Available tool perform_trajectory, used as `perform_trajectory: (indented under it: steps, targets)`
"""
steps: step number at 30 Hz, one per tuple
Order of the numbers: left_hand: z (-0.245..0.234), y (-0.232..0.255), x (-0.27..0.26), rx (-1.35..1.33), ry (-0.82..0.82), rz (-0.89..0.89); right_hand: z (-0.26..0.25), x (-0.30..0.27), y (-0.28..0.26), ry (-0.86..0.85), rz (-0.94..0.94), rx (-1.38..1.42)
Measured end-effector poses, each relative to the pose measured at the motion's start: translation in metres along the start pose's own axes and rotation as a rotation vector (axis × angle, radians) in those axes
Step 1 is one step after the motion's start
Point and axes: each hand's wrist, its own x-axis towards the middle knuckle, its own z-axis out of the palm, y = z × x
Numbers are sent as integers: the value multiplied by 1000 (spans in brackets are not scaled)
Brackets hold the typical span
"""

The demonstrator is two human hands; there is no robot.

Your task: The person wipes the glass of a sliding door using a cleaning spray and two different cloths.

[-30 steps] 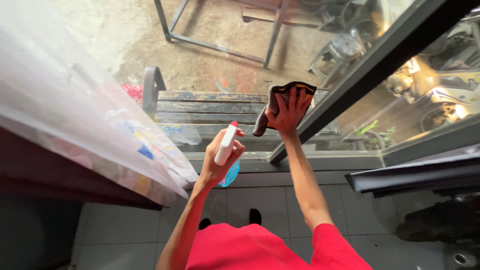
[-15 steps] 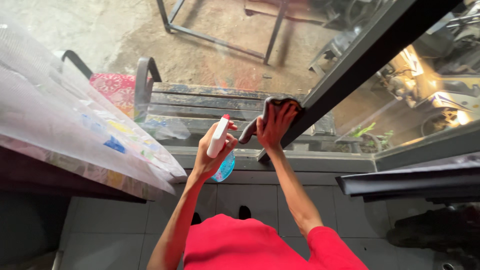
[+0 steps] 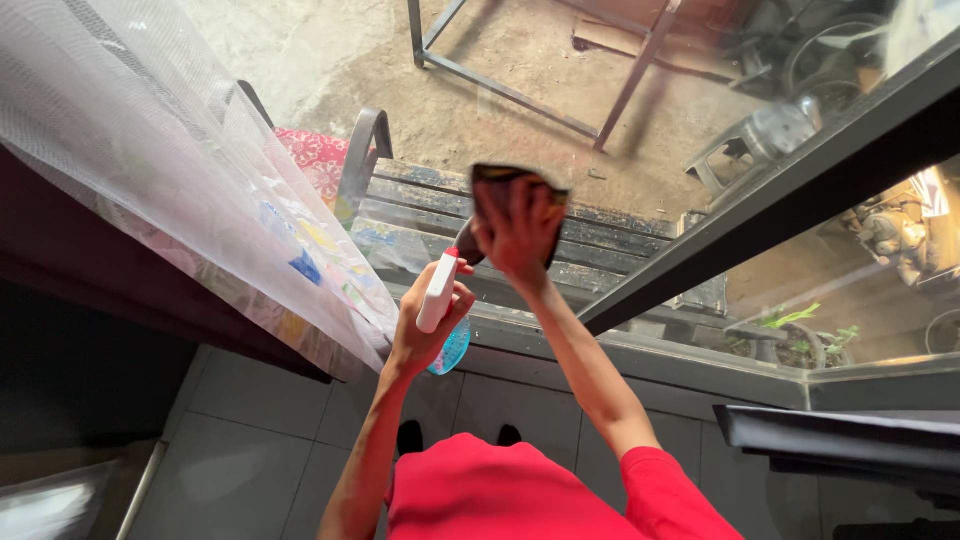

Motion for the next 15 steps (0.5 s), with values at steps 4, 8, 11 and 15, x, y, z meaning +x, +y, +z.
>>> perform_trajectory:
  steps: [4,8,11,15]
  targets:
    - [-13,2,-5,13,-21,-18,11,-44,-11,-142,-101,87]
    - [-28,6,0,16,2,31,-1,-53,31,-75,27,-13]
    - [-37,4,6,-7,32,21,-22,-19,58,79,159,-9]
    - [-51,2,24,28,107,64,-30,50,38,230,187,-68]
